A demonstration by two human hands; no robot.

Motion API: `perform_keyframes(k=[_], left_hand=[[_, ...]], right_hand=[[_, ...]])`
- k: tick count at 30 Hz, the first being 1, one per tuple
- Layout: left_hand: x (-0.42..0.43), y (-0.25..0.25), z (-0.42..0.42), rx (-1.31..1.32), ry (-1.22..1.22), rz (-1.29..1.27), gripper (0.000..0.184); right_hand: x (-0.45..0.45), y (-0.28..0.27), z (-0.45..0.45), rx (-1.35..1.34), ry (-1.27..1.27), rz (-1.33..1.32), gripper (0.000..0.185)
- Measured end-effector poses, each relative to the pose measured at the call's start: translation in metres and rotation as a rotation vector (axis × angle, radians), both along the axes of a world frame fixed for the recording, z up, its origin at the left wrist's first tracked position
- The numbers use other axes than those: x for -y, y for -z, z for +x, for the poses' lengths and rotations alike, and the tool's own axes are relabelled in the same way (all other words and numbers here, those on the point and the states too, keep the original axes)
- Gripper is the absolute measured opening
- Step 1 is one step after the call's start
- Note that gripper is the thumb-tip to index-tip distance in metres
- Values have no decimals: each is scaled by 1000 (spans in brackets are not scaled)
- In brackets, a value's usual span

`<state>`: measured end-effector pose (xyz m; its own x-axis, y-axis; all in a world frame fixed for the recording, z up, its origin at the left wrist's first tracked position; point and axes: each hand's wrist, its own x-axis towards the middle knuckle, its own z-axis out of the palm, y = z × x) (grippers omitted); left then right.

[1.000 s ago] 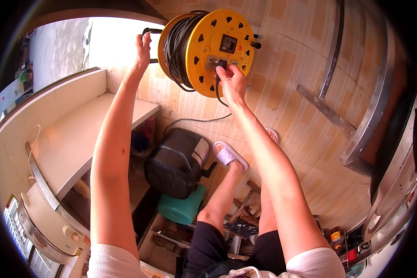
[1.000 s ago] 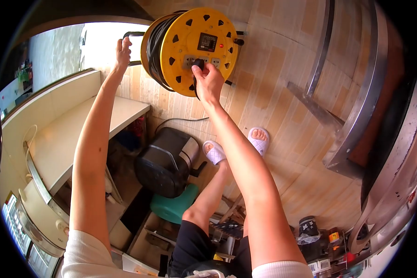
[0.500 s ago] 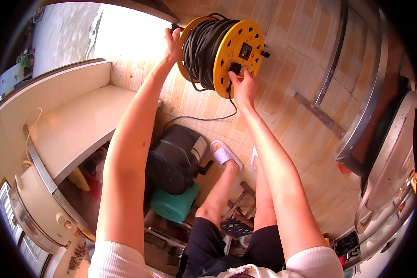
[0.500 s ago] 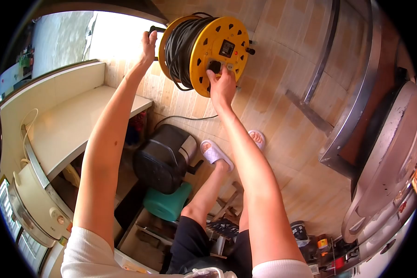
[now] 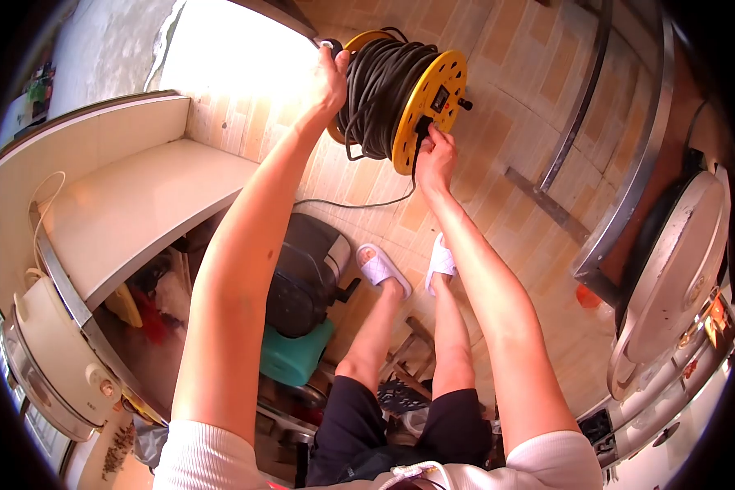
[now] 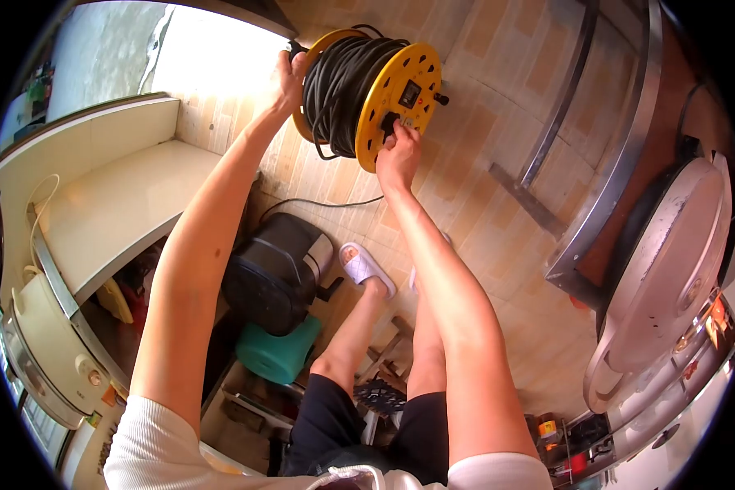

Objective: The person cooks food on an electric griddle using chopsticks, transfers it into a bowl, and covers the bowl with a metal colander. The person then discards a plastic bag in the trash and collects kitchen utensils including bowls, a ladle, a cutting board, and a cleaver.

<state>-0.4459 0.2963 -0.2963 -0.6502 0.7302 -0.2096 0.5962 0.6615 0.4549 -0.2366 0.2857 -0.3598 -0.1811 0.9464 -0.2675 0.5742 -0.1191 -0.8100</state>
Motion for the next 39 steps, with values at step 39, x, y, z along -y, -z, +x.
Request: perform_keyframes(k=[39], left_hand=[[44,-57,149,-30,179,196,54]], right_hand=[[178,-192,334,-149,213,-967,28]])
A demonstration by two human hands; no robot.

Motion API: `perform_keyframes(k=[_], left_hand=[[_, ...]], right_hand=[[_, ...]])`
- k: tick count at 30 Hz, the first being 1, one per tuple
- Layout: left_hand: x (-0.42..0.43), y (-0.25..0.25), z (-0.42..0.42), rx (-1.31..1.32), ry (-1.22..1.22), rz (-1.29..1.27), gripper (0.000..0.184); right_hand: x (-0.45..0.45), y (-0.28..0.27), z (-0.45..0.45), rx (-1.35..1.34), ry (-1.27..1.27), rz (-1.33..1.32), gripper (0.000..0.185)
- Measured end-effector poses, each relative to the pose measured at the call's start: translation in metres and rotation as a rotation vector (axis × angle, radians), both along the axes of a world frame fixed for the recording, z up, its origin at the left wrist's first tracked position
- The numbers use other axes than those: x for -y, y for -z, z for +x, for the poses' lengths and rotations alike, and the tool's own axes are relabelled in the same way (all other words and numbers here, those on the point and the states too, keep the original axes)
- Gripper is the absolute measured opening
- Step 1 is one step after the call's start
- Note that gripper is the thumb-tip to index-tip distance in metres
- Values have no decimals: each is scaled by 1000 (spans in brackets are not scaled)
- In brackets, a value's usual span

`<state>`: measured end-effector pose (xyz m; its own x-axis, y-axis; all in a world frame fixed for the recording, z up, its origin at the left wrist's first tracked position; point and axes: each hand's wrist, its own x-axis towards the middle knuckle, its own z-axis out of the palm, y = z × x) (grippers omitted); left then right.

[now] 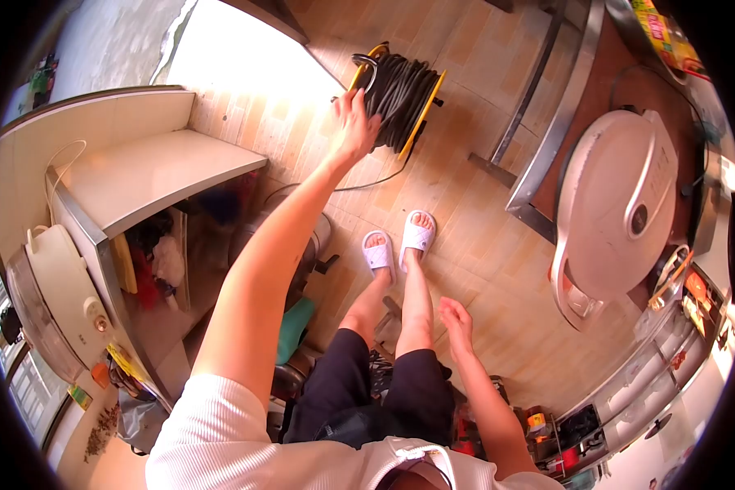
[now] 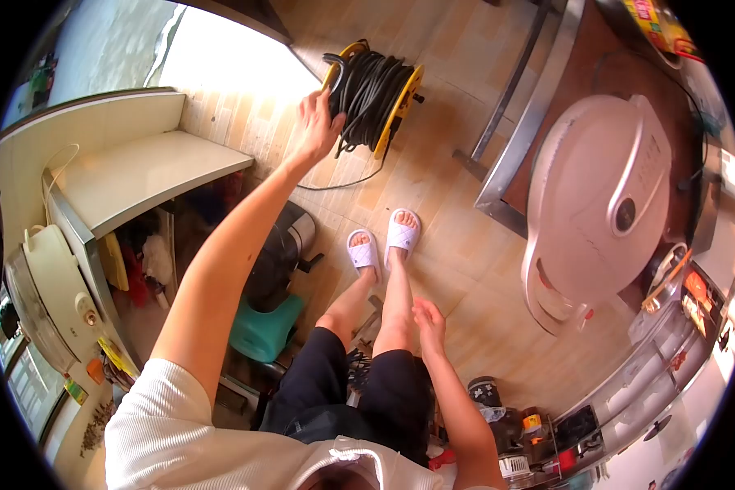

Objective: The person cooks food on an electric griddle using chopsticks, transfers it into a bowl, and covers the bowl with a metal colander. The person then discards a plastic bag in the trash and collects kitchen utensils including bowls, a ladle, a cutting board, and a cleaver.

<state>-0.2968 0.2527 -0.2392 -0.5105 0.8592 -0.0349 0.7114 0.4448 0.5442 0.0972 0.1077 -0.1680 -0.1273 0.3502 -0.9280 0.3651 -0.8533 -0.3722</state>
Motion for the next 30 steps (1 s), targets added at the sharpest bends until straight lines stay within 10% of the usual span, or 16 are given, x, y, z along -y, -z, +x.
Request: perform_keyframes(k=[9,16,21,30], left_hand=[[225,-49,54,250,-16,-604,55],[122,-77,25,266,-52,-108,33],[224,-81,100,603,-4,-268,32],[456,-138,236,1140,-292,-795,79]], right_hand=[[44,-102,40,67,43,8,24],[61,-122,53,112,-64,-39,24],[15,-127,-5,15,-249,62,24],[-143,-57,-229,-237,-1346,1215,44]])
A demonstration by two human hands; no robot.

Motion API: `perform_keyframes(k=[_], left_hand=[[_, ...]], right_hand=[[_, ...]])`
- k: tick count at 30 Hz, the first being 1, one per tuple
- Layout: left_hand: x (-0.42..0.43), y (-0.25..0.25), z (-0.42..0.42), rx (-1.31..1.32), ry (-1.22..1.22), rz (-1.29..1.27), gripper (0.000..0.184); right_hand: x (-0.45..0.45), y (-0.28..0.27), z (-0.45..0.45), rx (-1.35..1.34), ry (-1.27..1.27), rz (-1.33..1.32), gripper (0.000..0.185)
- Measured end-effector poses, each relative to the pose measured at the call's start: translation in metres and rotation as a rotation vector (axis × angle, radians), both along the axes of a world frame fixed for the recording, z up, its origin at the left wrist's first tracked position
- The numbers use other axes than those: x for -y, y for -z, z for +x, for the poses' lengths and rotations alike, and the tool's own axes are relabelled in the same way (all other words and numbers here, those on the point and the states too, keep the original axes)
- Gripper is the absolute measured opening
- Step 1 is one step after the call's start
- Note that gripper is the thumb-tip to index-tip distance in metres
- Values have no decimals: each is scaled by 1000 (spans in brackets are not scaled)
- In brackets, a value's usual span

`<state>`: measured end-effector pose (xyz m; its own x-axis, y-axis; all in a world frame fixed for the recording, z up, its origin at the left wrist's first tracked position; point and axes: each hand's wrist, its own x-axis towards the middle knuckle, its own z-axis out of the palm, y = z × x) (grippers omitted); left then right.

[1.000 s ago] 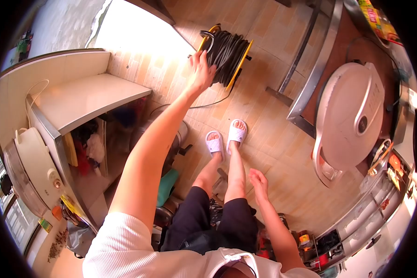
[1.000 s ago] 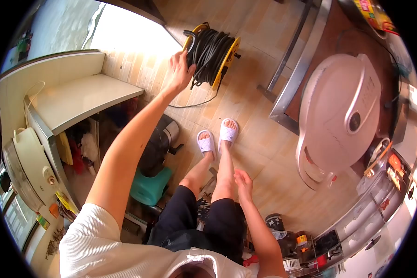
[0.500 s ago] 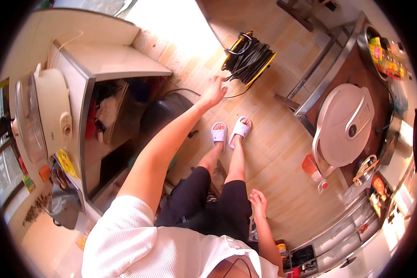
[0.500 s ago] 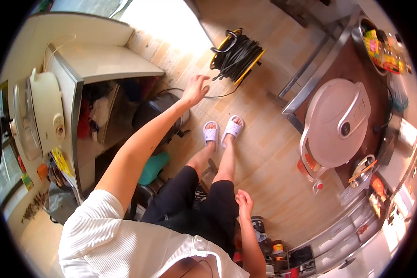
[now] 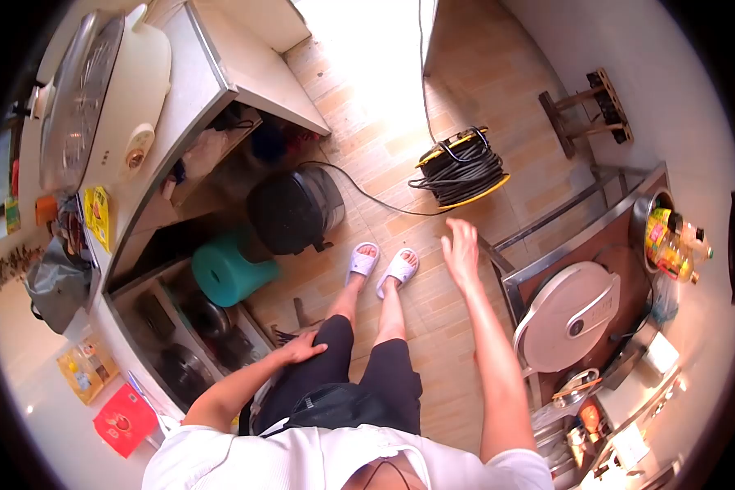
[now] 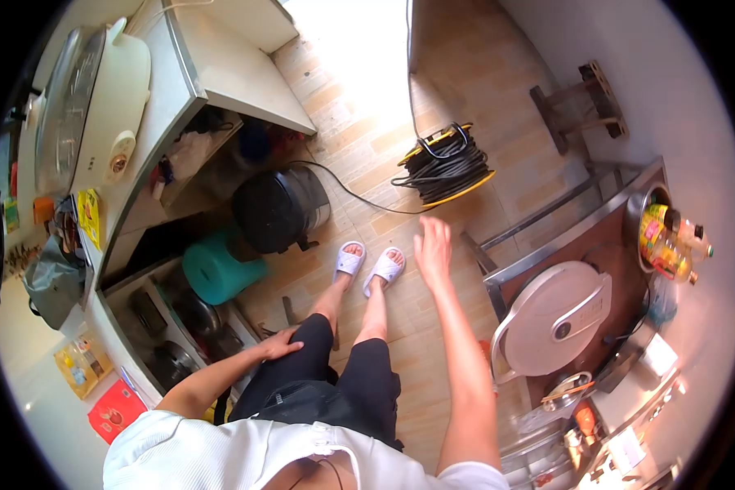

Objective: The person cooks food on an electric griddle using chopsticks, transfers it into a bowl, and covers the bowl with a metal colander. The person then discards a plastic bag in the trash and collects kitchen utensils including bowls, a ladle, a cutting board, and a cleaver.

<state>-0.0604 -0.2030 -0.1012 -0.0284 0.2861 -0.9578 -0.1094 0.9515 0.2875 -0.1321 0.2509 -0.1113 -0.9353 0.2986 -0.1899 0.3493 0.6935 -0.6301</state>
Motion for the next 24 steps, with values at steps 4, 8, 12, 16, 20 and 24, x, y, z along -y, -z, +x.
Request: perform_keyframes(k=[4,8,12,16,20,24], left_hand=[[-19,-49,32,-82,-338,-212,80],[-14,-44,63,-121,-489,-255,76],[-17,-43,76,-159,-525,-282,74],[-12,-42,80,-166,-602,-252,71],[-8,-42,75,-163,-644,-238,70],[-6,-47,77,-110,-668,-259,71]], right_hand=[[-67,69,-101,-134,-343,728,54],[-100,117,-159,254,-528,580,29],[-94,124,-187,646,-447,474,45],[-56,124,-204,645,-378,438,46],[-10,128,-227,611,-361,330,44],[51,137,-262,593,-406,288,46]])
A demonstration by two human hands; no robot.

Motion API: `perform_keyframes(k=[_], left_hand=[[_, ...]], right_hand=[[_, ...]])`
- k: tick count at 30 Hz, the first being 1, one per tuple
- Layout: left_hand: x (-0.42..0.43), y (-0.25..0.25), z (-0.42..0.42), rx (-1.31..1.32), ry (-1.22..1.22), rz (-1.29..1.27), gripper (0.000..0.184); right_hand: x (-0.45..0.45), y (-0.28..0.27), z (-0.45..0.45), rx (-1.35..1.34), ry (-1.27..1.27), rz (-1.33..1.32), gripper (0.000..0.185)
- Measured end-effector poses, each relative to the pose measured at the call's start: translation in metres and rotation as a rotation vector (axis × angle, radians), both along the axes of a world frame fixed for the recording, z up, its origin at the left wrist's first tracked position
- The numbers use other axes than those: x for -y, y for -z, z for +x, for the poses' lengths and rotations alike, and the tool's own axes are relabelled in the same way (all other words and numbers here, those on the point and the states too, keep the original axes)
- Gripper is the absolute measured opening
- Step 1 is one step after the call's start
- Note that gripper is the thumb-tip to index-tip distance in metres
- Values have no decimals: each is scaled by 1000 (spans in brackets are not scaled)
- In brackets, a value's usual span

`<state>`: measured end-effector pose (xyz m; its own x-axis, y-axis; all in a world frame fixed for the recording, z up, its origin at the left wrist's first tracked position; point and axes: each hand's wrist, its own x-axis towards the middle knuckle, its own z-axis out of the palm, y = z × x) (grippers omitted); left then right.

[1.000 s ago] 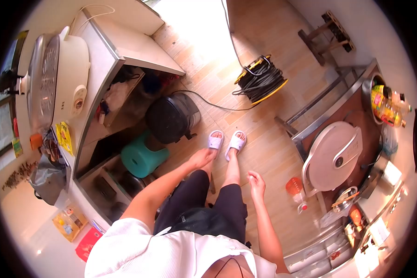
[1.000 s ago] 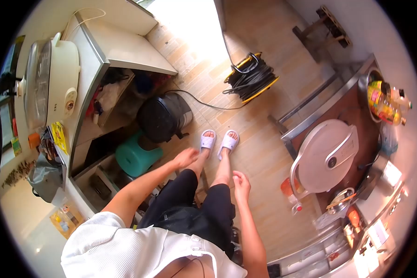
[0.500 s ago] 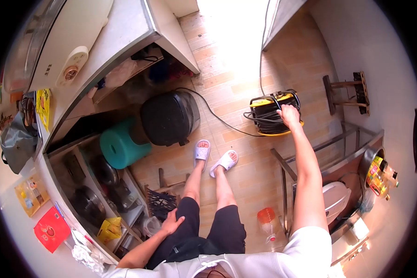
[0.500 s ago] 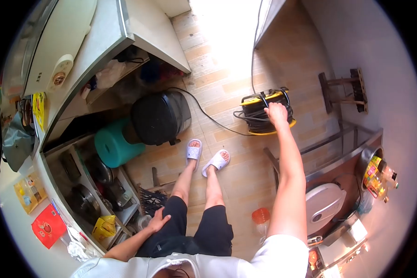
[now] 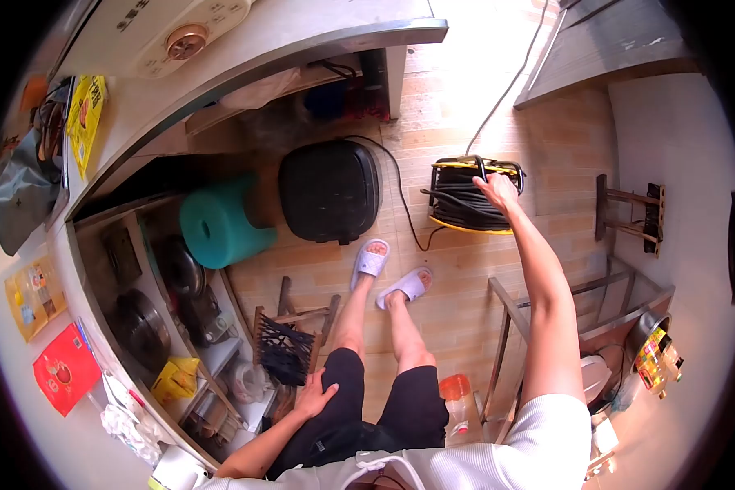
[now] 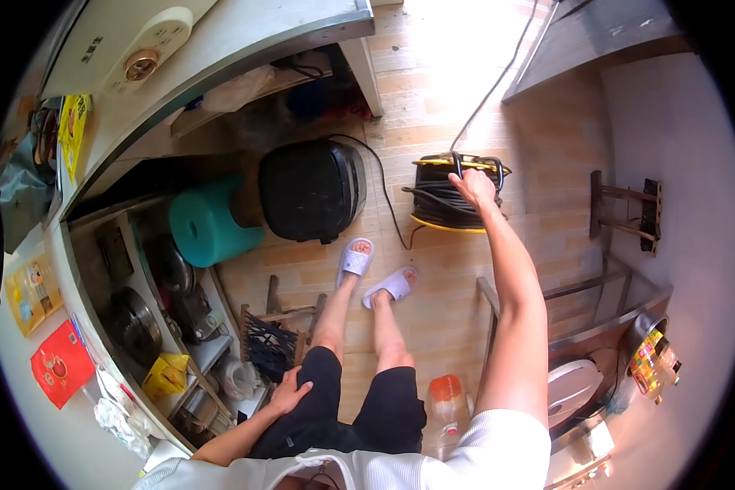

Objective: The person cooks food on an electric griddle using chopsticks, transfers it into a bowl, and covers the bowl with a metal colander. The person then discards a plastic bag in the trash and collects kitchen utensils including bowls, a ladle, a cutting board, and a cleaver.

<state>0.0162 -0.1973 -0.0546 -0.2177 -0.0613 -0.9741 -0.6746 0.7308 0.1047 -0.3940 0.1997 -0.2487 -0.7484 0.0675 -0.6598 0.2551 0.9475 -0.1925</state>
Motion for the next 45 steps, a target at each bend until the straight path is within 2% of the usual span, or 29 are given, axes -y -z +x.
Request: perform_keyframes(k=[9,11,13,15,17,18,20,25,27,29,30,31,32,33,36,37,38,39,40,42,44,45], left_hand=[[-1,0,11,-1,-36,5,72],[-1,4,17,-20,-55,7,72],[0,9,21,-40,-53,9,72],[0,12,22,-62,-26,8,73],[1,13,6,-49,32,9,72],[3,11,1,-41,71,12,71],[9,18,-8,-39,132,18,69],[7,29,-60,-117,525,50,62],[-8,23,-78,-313,744,106,55],[-40,-2,-101,-471,946,214,50],[-51,4,-105,-503,897,304,41],[-74,-6,-114,-504,949,357,36],[-97,-11,-118,-498,962,421,34],[-121,-15,-120,-489,970,476,32],[-217,-43,-102,-545,1151,653,29],[-249,-48,-83,-588,1173,771,29],[-285,-69,-63,-540,1199,802,30],[-320,-90,-42,-495,1222,832,31],[-346,-95,-19,-624,1314,931,34],[-387,-100,24,-876,1482,1135,41],[-419,-101,54,-896,1653,1125,49],[-433,-101,64,-917,1736,1116,53]], right_hand=[[79,12,-68,-170,-3,-146,50],[83,14,-66,-204,-51,-141,47],[81,8,-61,-116,-89,-85,40],[80,-8,-37,-507,-213,-116,38],[86,-39,-9,-701,-132,-210,43],[91,-63,13,-781,-50,-308,39],[95,-110,68,-776,22,-478,30],[103,-231,264,-504,355,-557,27],[97,-269,329,-384,502,-582,27],[87,-291,395,-405,652,-474,25],[77,-299,425,-428,804,-453,23],[67,-306,455,-444,944,-441,21],[57,-313,487,-455,1072,-441,20],[40,-320,515,-555,1053,-264,14],[-14,-319,605,-703,1313,-40,10],[-38,-314,639,-613,1511,-101,11],[-59,-304,670,-687,1456,-3,11],[-82,-300,695,-662,1510,29,11],[-106,-288,726,-787,1370,200,11],[-150,-278,780,-749,1376,356,13],[-193,-273,826,-696,1318,506,22],[-215,-268,847,-665,1173,615,27]])
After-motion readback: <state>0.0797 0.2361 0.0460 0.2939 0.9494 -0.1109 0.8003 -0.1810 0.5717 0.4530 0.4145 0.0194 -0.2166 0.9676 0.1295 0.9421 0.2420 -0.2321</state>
